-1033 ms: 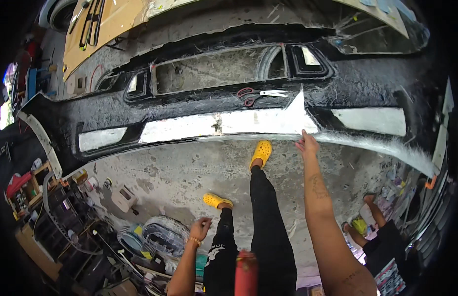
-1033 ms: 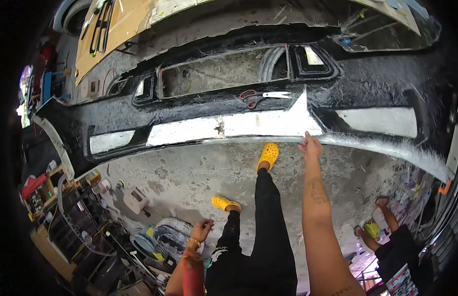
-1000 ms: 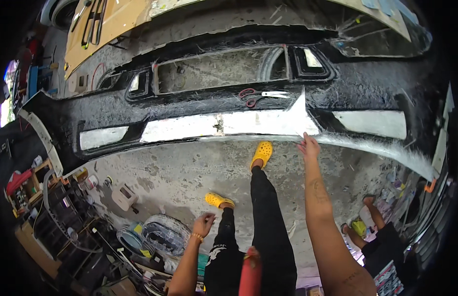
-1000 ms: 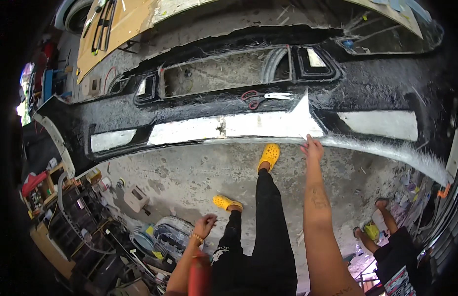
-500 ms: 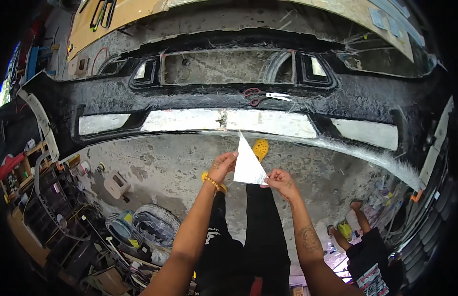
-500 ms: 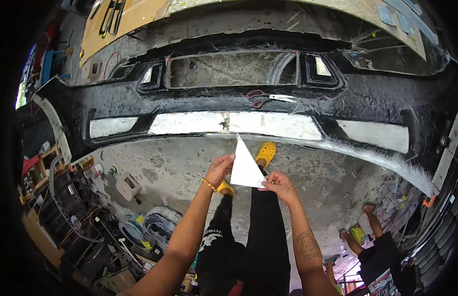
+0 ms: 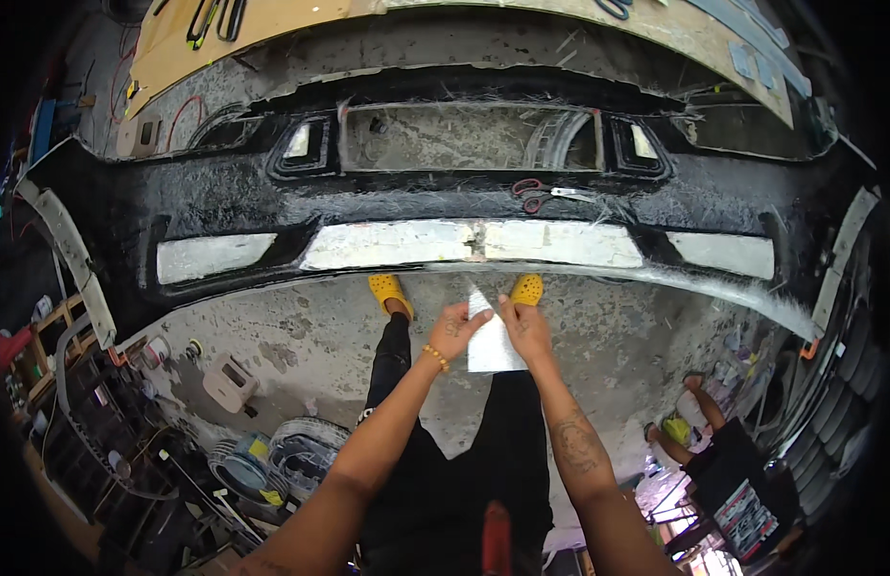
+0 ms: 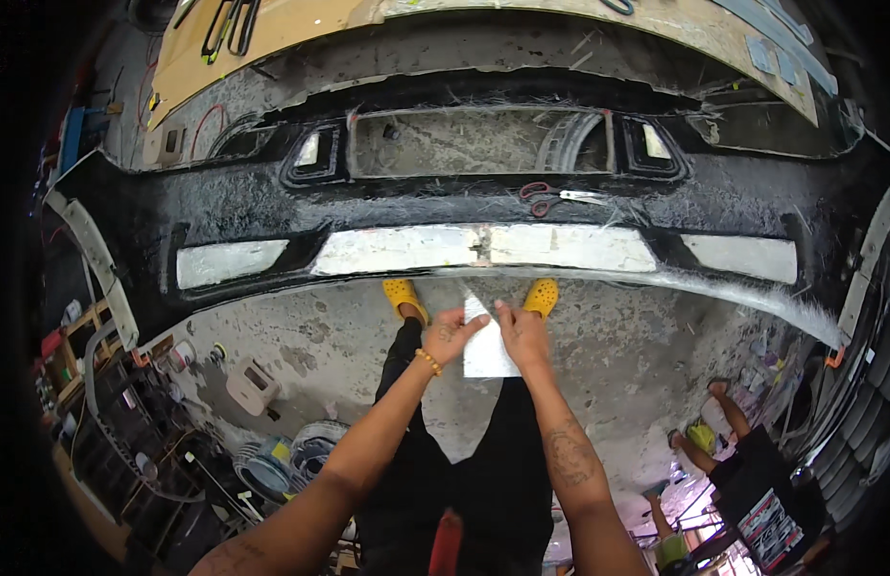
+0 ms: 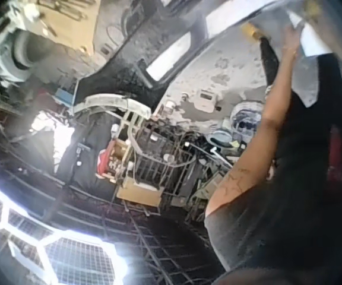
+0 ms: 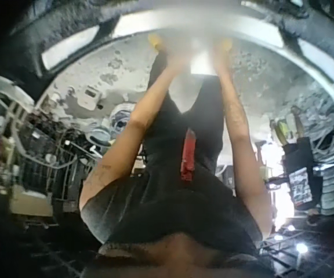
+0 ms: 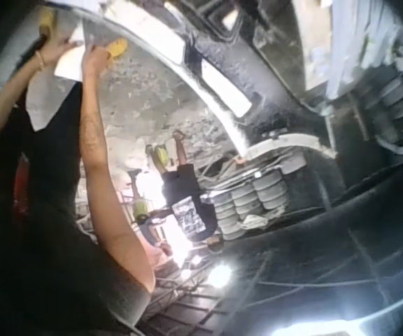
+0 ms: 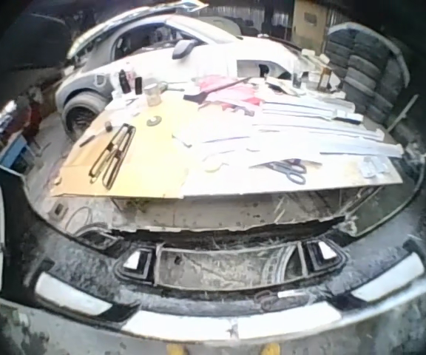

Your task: The person cuts a piece of bubble wrap with scissors and then applies strips of white fibrous material to a black car bumper. They press the material into place by hand, smoothing it over the surface.

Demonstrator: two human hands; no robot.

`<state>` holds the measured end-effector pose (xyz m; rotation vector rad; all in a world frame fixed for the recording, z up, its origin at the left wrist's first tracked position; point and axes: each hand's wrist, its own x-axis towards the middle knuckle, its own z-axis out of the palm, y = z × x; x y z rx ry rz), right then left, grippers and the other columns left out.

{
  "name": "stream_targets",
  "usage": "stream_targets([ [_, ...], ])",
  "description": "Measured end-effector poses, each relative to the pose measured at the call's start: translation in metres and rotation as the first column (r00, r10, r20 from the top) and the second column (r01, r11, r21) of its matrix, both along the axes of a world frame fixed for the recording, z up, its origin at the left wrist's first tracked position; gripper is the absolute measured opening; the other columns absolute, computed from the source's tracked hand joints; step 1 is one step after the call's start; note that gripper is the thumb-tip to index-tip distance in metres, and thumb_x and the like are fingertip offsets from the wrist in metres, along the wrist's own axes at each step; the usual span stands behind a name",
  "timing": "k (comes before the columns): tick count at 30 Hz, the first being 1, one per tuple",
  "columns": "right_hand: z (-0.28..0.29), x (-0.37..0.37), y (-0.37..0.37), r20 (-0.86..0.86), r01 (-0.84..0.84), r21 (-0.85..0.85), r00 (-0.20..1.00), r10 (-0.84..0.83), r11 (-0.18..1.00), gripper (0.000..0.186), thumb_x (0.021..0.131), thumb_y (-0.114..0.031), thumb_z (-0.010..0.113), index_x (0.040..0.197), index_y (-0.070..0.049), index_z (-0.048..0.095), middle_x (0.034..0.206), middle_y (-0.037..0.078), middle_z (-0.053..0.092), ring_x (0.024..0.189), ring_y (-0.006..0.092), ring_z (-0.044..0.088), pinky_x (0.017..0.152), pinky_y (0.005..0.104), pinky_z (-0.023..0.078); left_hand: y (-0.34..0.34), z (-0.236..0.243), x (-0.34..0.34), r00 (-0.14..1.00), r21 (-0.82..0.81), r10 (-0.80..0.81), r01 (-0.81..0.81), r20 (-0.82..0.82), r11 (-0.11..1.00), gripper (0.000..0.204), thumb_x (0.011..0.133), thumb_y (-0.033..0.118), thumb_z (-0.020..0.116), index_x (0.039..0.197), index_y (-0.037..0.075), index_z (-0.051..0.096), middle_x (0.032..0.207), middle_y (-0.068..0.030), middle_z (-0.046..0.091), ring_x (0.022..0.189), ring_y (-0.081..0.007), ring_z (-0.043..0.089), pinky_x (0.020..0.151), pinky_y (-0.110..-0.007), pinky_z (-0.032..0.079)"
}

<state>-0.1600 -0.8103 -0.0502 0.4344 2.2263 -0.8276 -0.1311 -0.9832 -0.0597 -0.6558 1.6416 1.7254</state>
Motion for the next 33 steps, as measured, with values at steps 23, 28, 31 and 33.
stream_targets([
  [23, 0.007, 0.059, -0.094, -0.110, -0.309, -0.141, 0.949, 0.295, 0.940, 0.042, 0.102, -0.031, 0.050, 0.090, 0.004, 0.070, 0.079, 0.027, 0.065, 0.071, 0.0440, 0.065, 0.063, 0.0461, 0.050, -0.122, -0.035, 0.010, 0.475, 0.071, -0.720, 0.855, -0.506, 0.513, 0.042, 0.095, 0.041, 0.061, 0.103, -0.001, 0.064, 0.095, -0.0195, 0.067, 0.072, -0.0314, 0.067, 0.073, -0.041, 0.052],
  [28, -0.015, 0.053, -0.101, -0.044, -0.135, -0.064, 0.990, 0.132, 0.989, 0.049, 0.102, -0.034, 0.050, 0.085, 0.008, 0.068, 0.078, 0.029, 0.064, 0.069, 0.0424, 0.066, 0.061, 0.0453, 0.049, -0.106, -0.056, 0.035, 0.550, 0.050, -0.673, 0.791, -0.494, 0.610, 0.038, 0.095, 0.035, 0.060, 0.086, -0.002, 0.062, 0.086, -0.0222, 0.063, 0.073, -0.0375, 0.064, 0.069, -0.046, 0.048],
  [31, -0.031, 0.048, -0.093, -0.167, 0.013, -0.094, 0.986, -0.029, 0.996, 0.051, 0.102, -0.034, 0.052, 0.081, 0.011, 0.062, 0.065, 0.026, 0.057, 0.054, 0.0281, 0.051, 0.057, 0.0433, 0.043, -0.095, -0.041, 0.037, 0.632, -0.082, -0.616, 0.664, -0.470, 0.743, 0.038, 0.097, 0.031, 0.057, 0.076, -0.001, 0.057, 0.073, -0.0237, 0.059, 0.068, -0.0425, 0.060, 0.063, -0.050, 0.045],
  [33, -0.042, 0.043, -0.093, -0.207, 0.093, -0.060, 0.973, -0.104, 0.994, 0.051, 0.102, -0.033, 0.052, 0.078, 0.011, 0.059, 0.061, 0.023, 0.052, 0.053, 0.0228, 0.043, 0.056, 0.0435, 0.041, -0.089, -0.029, 0.035, 0.693, -0.160, -0.570, 0.564, -0.442, 0.810, 0.040, 0.097, 0.033, 0.055, 0.074, 0.000, 0.055, 0.064, -0.0222, 0.057, 0.064, -0.0430, 0.057, 0.059, -0.050, 0.043],
])
